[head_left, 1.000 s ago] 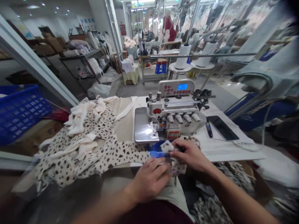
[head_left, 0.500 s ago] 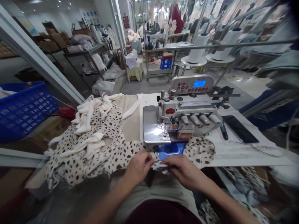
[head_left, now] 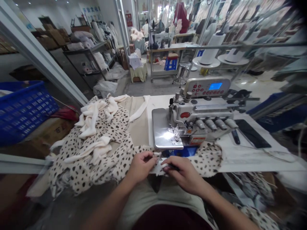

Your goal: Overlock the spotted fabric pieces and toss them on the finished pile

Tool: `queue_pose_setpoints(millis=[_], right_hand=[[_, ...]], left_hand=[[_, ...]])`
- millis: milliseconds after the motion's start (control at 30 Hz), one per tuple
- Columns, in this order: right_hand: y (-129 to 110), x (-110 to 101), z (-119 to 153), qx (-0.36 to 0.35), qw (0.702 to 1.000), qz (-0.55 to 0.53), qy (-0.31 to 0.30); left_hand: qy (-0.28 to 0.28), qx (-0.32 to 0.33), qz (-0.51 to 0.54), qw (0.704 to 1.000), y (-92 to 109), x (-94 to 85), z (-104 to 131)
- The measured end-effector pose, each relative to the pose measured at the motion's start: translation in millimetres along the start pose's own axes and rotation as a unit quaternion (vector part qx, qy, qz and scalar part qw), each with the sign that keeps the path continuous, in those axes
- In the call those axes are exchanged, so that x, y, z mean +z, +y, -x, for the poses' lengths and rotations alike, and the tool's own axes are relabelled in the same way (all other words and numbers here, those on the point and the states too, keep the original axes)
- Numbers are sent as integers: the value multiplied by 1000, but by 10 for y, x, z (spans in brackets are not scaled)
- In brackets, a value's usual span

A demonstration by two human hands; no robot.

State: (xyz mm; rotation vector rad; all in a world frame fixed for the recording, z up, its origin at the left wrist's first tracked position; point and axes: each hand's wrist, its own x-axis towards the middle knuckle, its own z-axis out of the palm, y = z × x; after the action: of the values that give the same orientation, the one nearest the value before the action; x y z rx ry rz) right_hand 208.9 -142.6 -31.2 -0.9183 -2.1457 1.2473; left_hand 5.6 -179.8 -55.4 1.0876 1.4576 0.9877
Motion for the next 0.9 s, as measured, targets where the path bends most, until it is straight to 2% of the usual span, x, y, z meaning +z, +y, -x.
queue_pose_setpoints(millis=[200,433,500,567,667,767,833,900], right_hand=[[-46,181,-174,23,998,28,52],[-63,249,-222,39,993,78,78],[-67,258,-229,41,993,87,74],[-40,275,-210,36,991,104,83],[82,306,-91,-24,974,149,167],[242,313,123,-108,938,190,268],[306,293,258,-134,927,198,290],[301,260,340,-143,935,181,268]], left_hand=[[-47,24,38,998,60,-119,51],[-56,127,-45,989,136,-205,85],[-61,124,-47,989,123,-188,78],[-55,83,-28,995,84,-155,64],[7,-3,77,997,27,-147,47],[103,-52,245,963,43,-287,70],[162,-57,334,927,99,-447,111],[219,-43,381,897,175,-589,163]])
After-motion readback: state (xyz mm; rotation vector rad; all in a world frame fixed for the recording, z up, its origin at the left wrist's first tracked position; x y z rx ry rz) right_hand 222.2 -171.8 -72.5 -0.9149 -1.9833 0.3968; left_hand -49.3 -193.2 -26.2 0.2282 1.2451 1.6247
